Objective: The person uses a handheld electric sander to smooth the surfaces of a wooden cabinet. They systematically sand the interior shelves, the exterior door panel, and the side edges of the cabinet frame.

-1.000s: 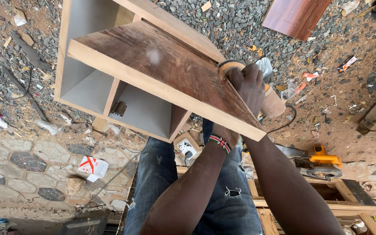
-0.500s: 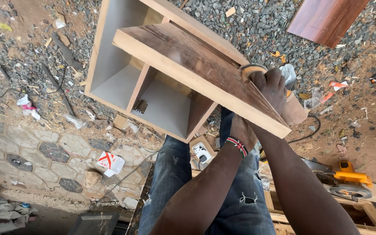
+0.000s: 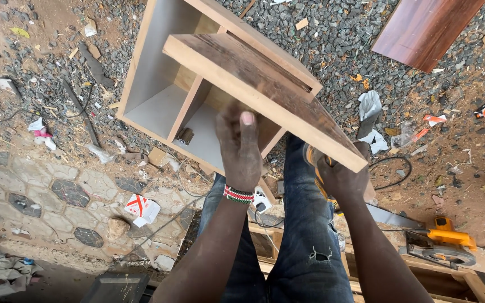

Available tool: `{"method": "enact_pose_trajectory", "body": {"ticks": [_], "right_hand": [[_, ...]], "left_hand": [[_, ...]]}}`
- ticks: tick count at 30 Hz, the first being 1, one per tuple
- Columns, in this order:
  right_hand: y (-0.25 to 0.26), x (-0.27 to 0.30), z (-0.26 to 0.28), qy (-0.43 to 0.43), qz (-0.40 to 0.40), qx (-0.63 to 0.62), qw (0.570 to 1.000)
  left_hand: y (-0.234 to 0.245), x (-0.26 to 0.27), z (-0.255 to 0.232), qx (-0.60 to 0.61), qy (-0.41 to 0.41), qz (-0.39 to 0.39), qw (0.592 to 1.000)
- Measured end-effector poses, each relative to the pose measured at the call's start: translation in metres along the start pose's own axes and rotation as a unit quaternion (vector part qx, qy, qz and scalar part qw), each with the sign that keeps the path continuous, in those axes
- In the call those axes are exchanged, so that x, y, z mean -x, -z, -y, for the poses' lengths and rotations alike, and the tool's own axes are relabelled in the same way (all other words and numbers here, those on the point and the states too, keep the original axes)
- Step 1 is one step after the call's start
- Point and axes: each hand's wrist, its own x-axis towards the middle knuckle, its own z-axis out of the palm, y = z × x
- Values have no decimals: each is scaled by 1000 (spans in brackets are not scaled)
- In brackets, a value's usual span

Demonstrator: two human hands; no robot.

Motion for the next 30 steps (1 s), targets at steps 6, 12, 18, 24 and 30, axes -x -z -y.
{"method": "enact_pose_trajectory", "body": {"ticks": [6, 12, 18, 24, 30], "right_hand": [[21, -16, -57, -22, -27, 9, 999], [78, -69, -22, 5, -88, 37, 995], [106, -125, 41, 150, -86, 129, 976], [77, -168, 78, 348, -113, 186, 912], [75, -186, 99, 384, -121, 206, 892]], "left_hand": [[-35, -42, -3, -415, -525, -174, 723], [18, 31, -38, 86, -18, -17, 996], [124, 36, 165, -278, -339, -78, 895], [129, 24, 197, 285, 225, -260, 895], [114, 34, 119, 264, 217, -185, 921]]}}
